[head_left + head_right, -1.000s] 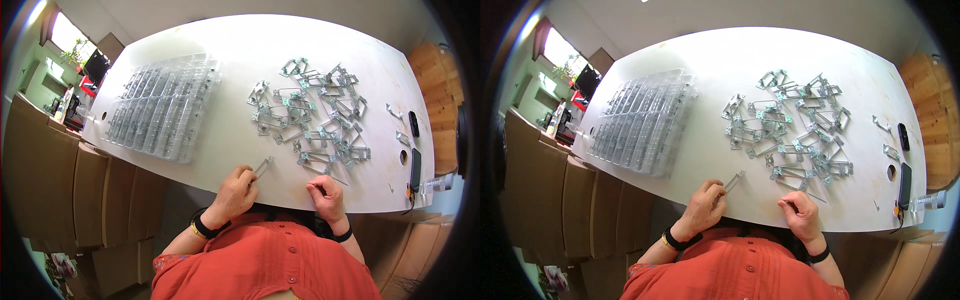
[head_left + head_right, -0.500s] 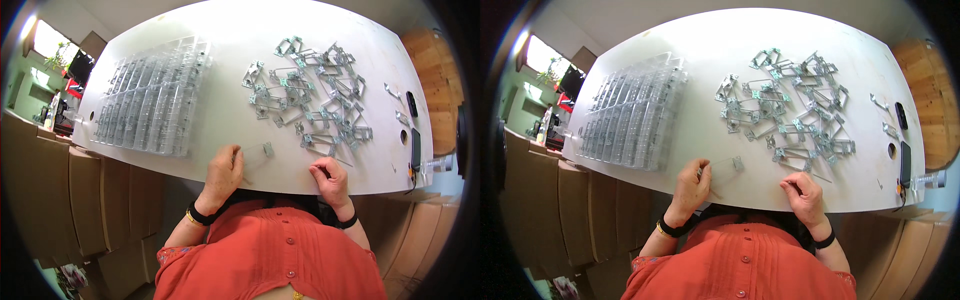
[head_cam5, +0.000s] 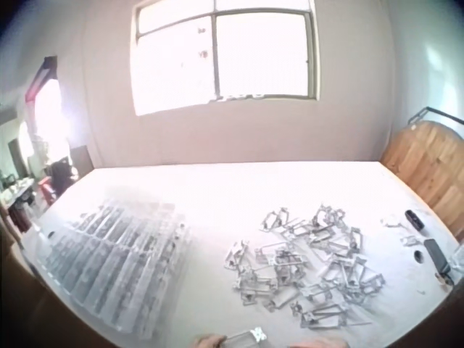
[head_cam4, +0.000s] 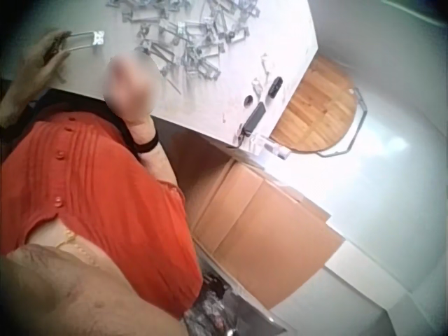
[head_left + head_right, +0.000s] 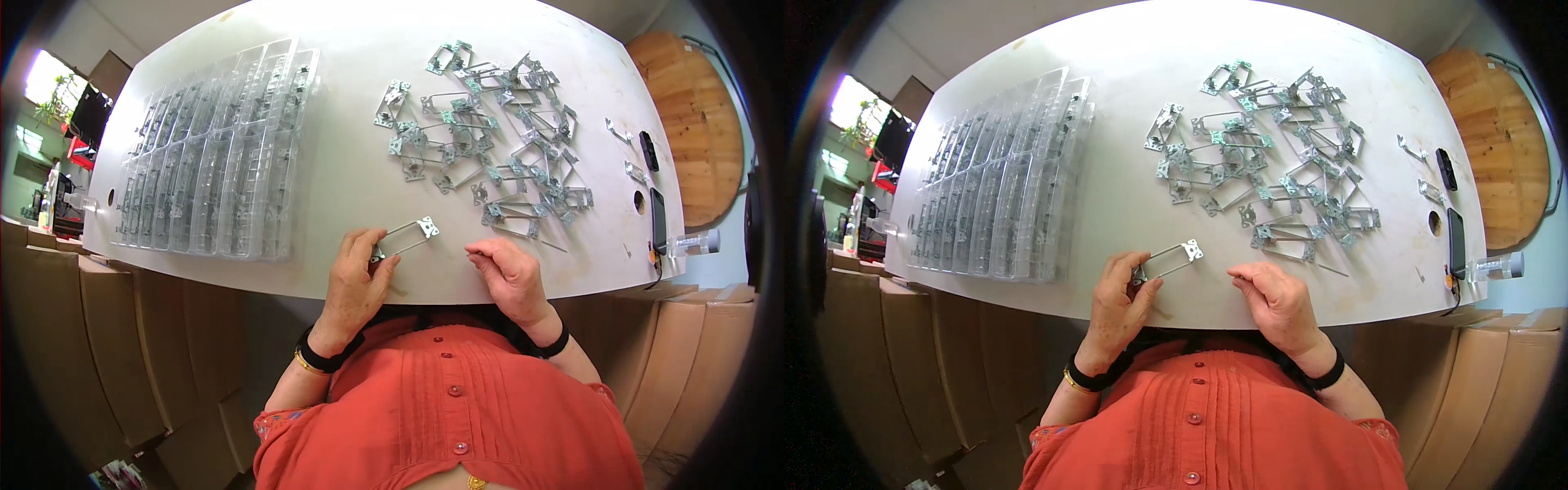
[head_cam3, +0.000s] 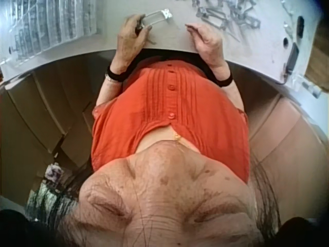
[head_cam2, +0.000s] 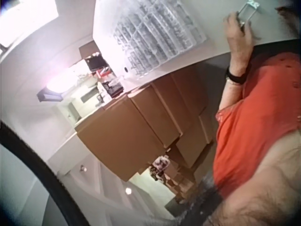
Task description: The person sits at a white table and assembles small metal brackets with pins. They pick up a bracket and a pin from a pile, insert the pin into the bracket, and place the assembled unit into a clear plastic organizer tray. The process is repeated continuously throughout the video.
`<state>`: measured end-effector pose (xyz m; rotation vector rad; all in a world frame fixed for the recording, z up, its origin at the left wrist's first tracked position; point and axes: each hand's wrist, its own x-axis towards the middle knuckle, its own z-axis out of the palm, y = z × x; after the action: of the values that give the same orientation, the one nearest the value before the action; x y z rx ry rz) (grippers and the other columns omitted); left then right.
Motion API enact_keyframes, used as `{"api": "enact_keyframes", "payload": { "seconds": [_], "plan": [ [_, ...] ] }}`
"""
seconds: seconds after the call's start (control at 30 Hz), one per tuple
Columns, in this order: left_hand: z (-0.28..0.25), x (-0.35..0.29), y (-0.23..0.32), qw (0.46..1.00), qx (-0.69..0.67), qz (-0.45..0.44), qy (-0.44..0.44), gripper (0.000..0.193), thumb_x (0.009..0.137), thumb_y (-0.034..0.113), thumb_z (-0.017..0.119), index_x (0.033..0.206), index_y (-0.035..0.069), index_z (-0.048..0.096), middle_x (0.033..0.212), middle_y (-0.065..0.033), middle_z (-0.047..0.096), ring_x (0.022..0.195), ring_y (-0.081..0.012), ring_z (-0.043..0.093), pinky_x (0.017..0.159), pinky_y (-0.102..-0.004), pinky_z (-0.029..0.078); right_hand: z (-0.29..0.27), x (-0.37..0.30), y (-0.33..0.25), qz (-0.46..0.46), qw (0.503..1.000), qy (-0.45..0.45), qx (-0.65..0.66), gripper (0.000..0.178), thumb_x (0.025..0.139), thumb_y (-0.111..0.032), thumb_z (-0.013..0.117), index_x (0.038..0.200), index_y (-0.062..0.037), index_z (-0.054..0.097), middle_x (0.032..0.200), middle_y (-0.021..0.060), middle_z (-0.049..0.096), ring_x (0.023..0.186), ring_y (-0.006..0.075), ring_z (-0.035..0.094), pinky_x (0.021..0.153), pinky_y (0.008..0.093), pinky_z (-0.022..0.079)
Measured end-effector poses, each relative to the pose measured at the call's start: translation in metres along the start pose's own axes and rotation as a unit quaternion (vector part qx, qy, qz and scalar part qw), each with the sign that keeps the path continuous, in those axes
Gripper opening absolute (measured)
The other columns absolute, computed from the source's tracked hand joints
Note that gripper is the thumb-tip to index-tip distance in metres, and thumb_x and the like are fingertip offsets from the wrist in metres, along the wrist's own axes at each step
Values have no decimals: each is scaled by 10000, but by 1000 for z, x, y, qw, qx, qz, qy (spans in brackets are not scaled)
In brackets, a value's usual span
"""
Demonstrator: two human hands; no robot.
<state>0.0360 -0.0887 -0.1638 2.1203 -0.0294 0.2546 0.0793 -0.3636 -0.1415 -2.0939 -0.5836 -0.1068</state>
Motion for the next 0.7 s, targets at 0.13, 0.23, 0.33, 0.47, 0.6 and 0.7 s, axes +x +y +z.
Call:
{"api": "enact_keyframes", "payload": {
  "seconds": [0.13, 0.23, 0.33, 0.47, 0.6, 0.7],
  "plan": [
    [0, -3, 0, 1000, -25, 2, -10, 472, 916, 23, 843, 1365, 21, 695, 1249, -122, 677, 871, -175, 651, 753, -304, 562, 8, 14, -12, 30, 999, 18, 11, 156, 991, 21, 782, 1134, -41, 771, 1006, 121, 772, 851, 264, 745, 745, 346, 583],
    [1, -6, -1, 999, -47, 3, -13, 496, 895, 9, 843, 1369, 28, 699, 1269, -114, 673, 867, -167, 650, 739, -298, 557, 19, 22, -13, 35, 999, 36, 16, 132, 1005, -2, 785, 1131, -38, 766, 986, 110, 764, 832, 230, 737, 740, 325, 574],
    [1, -8, -6, 998, -68, 9, -4, 508, 884, 2, 842, 1372, 31, 702, 1275, -107, 669, 862, -155, 641, 721, -291, 547, 31, 28, -8, 50, 997, 44, 29, 116, 1016, -22, 786, 1130, -33, 763, 978, 98, 764, 825, 202, 733, 743, 313, 572],
    [-2, -7, -14, 997, -66, 37, 3, 515, 876, -7, 842, 1371, 27, 703, 1270, -100, 664, 850, -137, 627, 690, -279, 527, 43, 29, 0, 63, 996, 52, 40, 108, 1026, -39, 787, 1130, -27, 761, 979, 92, 769, 831, 176, 730, 748, 309, 574],
    [-3, -7, -17, 996, -76, 48, 5, 521, 869, -18, 843, 1369, 22, 706, 1269, -103, 662, 807, -125, 616, 673, -268, 517, 54, 30, 2, 74, 994, 62, 50, 114, 1028, -53, 791, 1134, -27, 760, 964, 94, 765, 824, 170, 722, 748, 304, 570],
    [-3, -8, -16, 996, -88, 30, 1, 526, 864, -22, 845, 1370, 21, 707, 1275, -108, 662, 780, -121, 611, 671, -266, 518, 58, 33, 2, 76, 994, 60, 53, 113, 1032, -64, 790, 1134, -27, 758, 955, 90, 762, 819, 166, 716, 749, 300, 567]
  ]
}}
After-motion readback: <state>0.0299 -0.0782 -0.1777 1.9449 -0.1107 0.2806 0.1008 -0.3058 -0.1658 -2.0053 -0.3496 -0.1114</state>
